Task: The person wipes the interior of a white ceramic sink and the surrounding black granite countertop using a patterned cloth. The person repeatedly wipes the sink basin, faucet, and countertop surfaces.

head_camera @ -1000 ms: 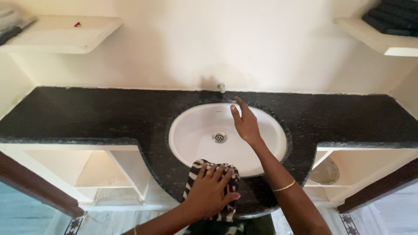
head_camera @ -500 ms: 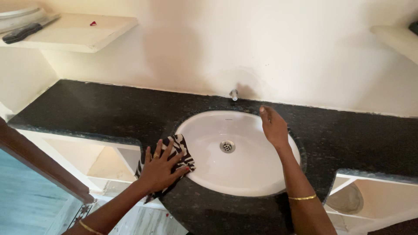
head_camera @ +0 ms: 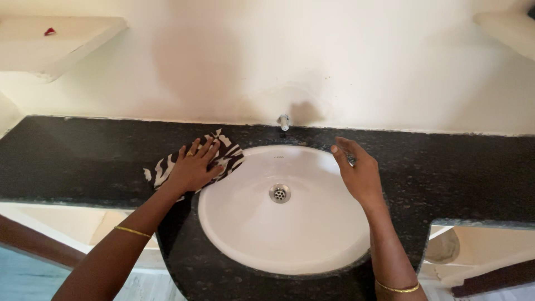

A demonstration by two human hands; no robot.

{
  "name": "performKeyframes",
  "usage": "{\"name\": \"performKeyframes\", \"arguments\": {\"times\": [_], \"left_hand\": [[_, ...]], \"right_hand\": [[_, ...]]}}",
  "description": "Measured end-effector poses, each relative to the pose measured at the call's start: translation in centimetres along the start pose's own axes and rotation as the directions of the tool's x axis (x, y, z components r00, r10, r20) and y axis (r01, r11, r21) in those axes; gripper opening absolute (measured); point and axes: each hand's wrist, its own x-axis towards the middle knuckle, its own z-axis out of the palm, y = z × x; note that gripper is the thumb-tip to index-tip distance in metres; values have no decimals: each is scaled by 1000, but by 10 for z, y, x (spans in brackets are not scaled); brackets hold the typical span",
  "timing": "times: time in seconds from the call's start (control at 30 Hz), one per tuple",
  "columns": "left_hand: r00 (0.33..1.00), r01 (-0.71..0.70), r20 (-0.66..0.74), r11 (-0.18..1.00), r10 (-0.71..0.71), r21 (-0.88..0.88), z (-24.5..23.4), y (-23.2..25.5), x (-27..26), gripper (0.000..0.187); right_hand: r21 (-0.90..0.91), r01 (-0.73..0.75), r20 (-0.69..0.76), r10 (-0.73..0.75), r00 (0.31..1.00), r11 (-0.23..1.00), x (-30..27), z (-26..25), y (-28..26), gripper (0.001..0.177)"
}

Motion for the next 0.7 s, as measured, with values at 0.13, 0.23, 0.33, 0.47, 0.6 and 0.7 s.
{"name": "performKeyframes", "arguments": {"times": [0.13, 0.23, 0.33, 0.47, 0.6, 0.7], "left_hand": [[983, -181, -32, 983, 180, -38, 1, 1, 47, 75], [933, -354, -74, 935, 352, -15, 2, 13, 74, 66], [856, -502, -152, 864, 494, -22, -1, 29, 96, 62], [695, -684, -266, 729, 668, 42, -4, 54, 121, 58], [633, -740, -270, 670, 726, 67, -7, 80, 139, 57], [654, -727, -236, 684, 719, 66, -10, 94, 143, 57]], "right_hand": [[-32, -68, -14, 68, 998, 997, -2, -8, -12, 51], [-27, -66, -28, 65, 997, 997, -5, -12, -19, 45], [12, -47, -57, 47, 997, 999, -8, -13, -23, 40], [3, -14, -90, 14, 996, 1000, -8, -16, -21, 34], [-34, 112, -124, -116, 986, 993, -4, -16, -16, 31], [-32, 119, -122, -122, 985, 992, -2, -16, -14, 31]]}}
